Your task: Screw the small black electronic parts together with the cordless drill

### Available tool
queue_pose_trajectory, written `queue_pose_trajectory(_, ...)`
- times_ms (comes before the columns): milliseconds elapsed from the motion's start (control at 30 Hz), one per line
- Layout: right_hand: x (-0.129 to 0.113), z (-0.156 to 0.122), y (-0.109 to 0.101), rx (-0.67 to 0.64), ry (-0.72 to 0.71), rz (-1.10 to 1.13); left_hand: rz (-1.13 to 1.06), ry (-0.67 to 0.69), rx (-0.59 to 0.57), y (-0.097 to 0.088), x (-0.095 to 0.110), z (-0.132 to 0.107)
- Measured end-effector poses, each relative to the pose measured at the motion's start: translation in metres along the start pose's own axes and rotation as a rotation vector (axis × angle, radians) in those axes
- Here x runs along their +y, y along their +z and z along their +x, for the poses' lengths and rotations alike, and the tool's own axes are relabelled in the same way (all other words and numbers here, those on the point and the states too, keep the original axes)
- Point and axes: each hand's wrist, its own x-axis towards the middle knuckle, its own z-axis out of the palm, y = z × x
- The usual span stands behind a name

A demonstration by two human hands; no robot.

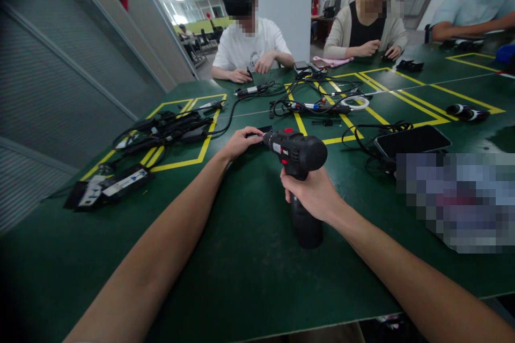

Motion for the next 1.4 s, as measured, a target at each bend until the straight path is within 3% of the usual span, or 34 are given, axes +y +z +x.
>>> queue_pose_trajectory(1400, 0.0027, 0.0023, -0.0009, -0.005, -0.022, 0.007, 0.006, -0.012, -0.001, 0.0004, 0.0019, 0.0004)
